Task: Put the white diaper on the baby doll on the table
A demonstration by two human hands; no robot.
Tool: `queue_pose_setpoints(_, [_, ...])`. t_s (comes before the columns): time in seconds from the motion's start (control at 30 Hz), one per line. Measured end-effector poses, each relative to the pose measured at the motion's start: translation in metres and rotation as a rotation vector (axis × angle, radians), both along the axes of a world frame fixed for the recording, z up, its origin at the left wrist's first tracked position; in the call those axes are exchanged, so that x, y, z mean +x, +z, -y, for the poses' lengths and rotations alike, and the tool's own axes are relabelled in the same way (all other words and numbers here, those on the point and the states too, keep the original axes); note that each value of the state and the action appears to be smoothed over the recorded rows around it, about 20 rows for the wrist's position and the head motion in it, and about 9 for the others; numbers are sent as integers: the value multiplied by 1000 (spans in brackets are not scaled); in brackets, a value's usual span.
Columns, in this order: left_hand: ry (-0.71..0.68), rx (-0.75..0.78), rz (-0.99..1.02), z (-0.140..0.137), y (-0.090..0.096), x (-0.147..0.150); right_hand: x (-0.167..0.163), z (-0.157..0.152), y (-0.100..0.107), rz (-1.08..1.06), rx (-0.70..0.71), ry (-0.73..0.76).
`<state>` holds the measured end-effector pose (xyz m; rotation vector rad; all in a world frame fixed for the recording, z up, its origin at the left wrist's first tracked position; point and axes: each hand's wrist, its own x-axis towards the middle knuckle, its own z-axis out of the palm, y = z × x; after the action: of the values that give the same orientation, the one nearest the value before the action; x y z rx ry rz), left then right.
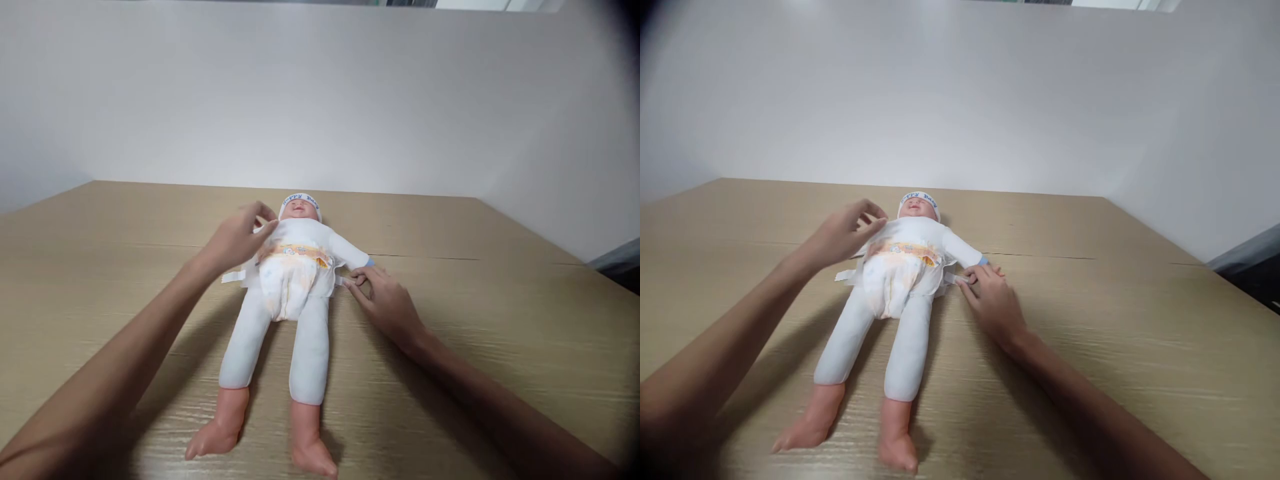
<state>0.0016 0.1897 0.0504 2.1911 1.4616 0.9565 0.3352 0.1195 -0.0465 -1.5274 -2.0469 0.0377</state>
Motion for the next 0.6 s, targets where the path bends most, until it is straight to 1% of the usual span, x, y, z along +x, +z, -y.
queue_pose_setpoints(0.03, [-57,102,-34,6,4,14,2,0,-3,2,-14,4])
queue_pose_setpoints(0.1, [-213,212,-112,17,8,42,2,-3,-6,-22,-61,-18])
queue_pose_setpoints(0.17, [-334,235,-216,23,5,63,-1,-6,-5,-73,-123,-73])
queue_pose_setpoints(0.2, [-357,230,-270,25,1,70,-2,-7,-5,-101,-163,-104])
queue_pose_setpoints(0.27, [-346,210,-348,24,-7,76,-5,-8,-2,-146,-247,-171])
queue_pose_setpoints(0.33, [-318,184,-373,21,-16,77,-7,-8,0,-171,-312,-227])
queue_pose_setpoints(0.4, [-301,163,-366,19,-21,75,-6,-9,1,-178,-347,-231])
queue_pose_setpoints(0.43, [-294,153,-359,18,-22,74,-5,-9,2,-184,-356,-206])
queue_pose_setpoints(0.5, [-274,132,-343,18,-23,74,-2,-10,3,-247,-391,-105])
queue_pose_setpoints(0.6, [-257,113,-321,20,-23,76,2,-12,10,-473,-478,79])
